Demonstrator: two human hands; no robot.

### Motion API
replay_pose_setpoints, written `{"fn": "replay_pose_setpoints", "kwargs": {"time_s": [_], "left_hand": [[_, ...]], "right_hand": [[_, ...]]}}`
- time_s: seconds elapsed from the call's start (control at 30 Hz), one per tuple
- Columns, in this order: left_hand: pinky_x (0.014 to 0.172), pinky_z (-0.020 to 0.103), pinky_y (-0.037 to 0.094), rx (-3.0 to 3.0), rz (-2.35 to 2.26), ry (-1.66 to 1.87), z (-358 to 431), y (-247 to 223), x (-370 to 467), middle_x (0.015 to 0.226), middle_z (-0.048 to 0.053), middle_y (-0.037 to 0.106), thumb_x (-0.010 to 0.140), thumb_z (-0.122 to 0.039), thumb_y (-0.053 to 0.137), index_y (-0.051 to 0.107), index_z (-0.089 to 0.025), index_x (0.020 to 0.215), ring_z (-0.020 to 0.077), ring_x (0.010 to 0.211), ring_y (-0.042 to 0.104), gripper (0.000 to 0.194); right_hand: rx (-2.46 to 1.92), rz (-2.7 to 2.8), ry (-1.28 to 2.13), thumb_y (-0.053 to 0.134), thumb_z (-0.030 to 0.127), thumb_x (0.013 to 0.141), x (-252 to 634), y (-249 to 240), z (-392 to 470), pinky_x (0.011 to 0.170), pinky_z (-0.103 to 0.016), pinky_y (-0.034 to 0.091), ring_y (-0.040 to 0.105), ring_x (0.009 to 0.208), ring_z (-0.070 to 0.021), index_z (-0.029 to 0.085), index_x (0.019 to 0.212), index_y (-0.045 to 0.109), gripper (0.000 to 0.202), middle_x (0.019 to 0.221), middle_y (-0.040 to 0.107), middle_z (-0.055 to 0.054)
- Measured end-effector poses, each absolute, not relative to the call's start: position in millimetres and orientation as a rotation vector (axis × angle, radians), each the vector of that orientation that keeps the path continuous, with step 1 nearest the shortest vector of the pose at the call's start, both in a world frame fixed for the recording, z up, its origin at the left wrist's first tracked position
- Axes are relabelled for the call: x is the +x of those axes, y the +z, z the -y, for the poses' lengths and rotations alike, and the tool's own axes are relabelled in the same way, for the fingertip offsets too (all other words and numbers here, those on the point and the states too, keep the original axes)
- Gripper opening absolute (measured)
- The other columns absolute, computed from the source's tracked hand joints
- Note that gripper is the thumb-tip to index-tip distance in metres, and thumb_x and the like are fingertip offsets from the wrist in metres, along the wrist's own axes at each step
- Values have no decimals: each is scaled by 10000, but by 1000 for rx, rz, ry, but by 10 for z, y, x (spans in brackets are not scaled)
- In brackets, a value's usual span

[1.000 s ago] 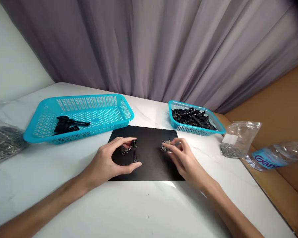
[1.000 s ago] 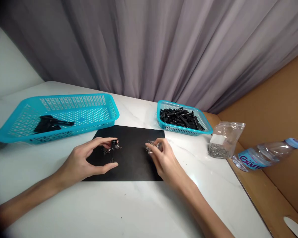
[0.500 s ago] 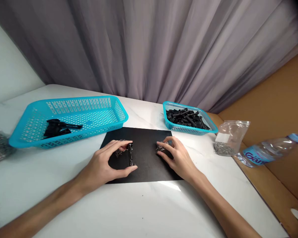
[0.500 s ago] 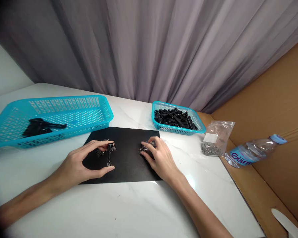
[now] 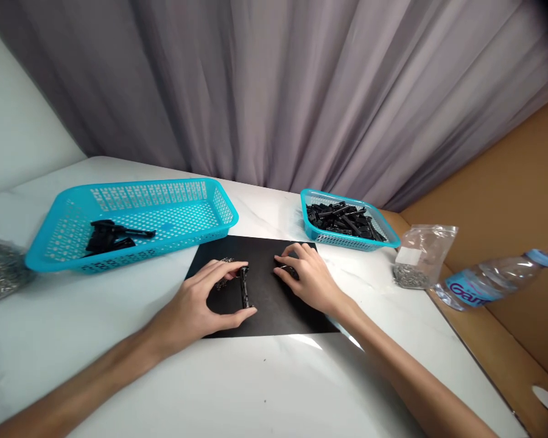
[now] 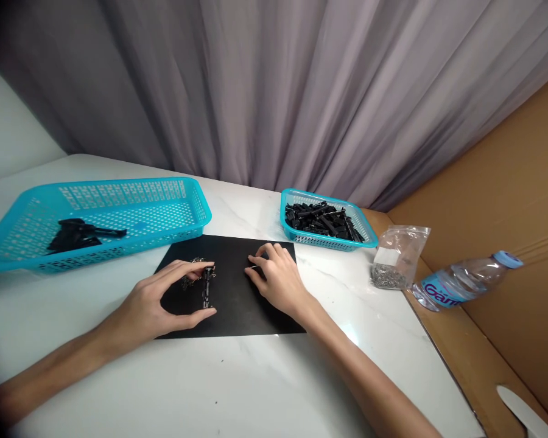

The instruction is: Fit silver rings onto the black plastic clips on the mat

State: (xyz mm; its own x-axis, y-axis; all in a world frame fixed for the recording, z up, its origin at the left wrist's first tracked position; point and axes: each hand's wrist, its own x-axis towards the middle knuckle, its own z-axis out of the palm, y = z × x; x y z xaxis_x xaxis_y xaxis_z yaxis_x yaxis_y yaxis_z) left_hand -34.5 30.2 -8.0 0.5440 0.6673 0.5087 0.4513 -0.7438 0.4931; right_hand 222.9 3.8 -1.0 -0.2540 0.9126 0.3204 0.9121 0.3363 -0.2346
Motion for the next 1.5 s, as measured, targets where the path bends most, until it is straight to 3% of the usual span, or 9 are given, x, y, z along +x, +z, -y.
{"fn": "replay_pose_setpoints", "kwargs": {"time_s": [0.2, 0.37, 0.5, 0.73, 0.9, 1.0, 1.13, 1.37, 1.5], "left_hand": [[896, 380, 610, 2459, -903, 996, -274, -63, -339, 1143, 76, 678, 790, -361, 809, 575, -216, 1348, 227, 1002, 657, 622], [944, 393, 588, 2442, -923, 954, -241, -50, -337, 1181, 67, 665, 806, -362, 799, 554, -234, 1352, 233, 1061, 638, 612], [975, 405, 570, 2425, -904, 937, -228, -45, -343, 1222, 69, 652, 797, -362, 810, 544, -244, 1359, 239, 1090, 628, 633], [960, 422, 574, 2286, -824, 896, -198, -33, -318, 1178, 52, 672, 742, -355, 855, 580, -263, 1332, 216, 969, 655, 658], [919, 353, 608, 1970, -723, 904, -160, -15, -249, 1249, 54, 684, 778, -303, 822, 498, -283, 1392, 216, 1096, 682, 694], [919, 347, 598, 1969, -732, 914, -149, -16, -232, 1209, 38, 712, 783, -274, 817, 490, -289, 1391, 197, 1058, 689, 691], [937, 357, 588, 2005, -781, 905, -146, -32, -243, 1217, 32, 711, 775, -290, 824, 507, -295, 1387, 193, 1035, 677, 690], [976, 395, 576, 2101, -880, 874, -144, -15, -268, 1255, 42, 675, 726, -363, 866, 593, -279, 1349, 214, 1020, 666, 685], [967, 384, 578, 2129, -866, 877, -151, -36, -268, 1189, 47, 705, 697, -347, 888, 627, -242, 1317, 221, 1013, 675, 681]], "right_hand": [[-1608, 2119, 21, 624, 236, 989, 2085, -75, -107, 843, -396, 462, 602, 975, -255, 215, 1063, 769, 164, 1098, 708, -74], [-1641, 1989, 25, 540, 147, 1008, 2037, -170, -39, 803, -378, 436, 625, 871, -229, 193, 913, 702, 193, 952, 716, -61], [-1649, 1893, 42, 487, 152, 1022, 2094, -128, 5, 739, -344, 448, 627, 821, -215, 190, 970, 655, 180, 931, 701, -59], [-1304, 1772, 558, 603, 219, 991, 2117, 108, 197, 647, -282, 437, 612, 764, -156, 227, 977, 755, 152, 957, 713, -30], [-1187, 1657, 764, 710, 305, 931, 2031, 140, 282, 615, -280, 433, 606, 743, -155, 268, 1036, 800, 143, 906, 740, -25], [-1242, 1579, 838, 739, 334, 902, 2022, 94, 267, 593, -275, 435, 584, 669, -136, 279, 1127, 780, 235, 916, 760, -23], [-1309, 1531, 947, 754, 343, 875, 2039, 61, 237, 612, -280, 482, 636, 679, -152, 224, 1012, 800, 187, 874, 768, -34], [-1233, 1514, 926, 733, 301, 888, 2099, 92, 223, 651, -279, 532, 654, 727, -143, 226, 927, 809, 114, 1013, 749, -51], [-1250, 1520, 839, 746, 299, 883, 2068, 71, 233, 607, -263, 505, 631, 700, -139, 240, 959, 814, 118, 886, 727, -29]]}}
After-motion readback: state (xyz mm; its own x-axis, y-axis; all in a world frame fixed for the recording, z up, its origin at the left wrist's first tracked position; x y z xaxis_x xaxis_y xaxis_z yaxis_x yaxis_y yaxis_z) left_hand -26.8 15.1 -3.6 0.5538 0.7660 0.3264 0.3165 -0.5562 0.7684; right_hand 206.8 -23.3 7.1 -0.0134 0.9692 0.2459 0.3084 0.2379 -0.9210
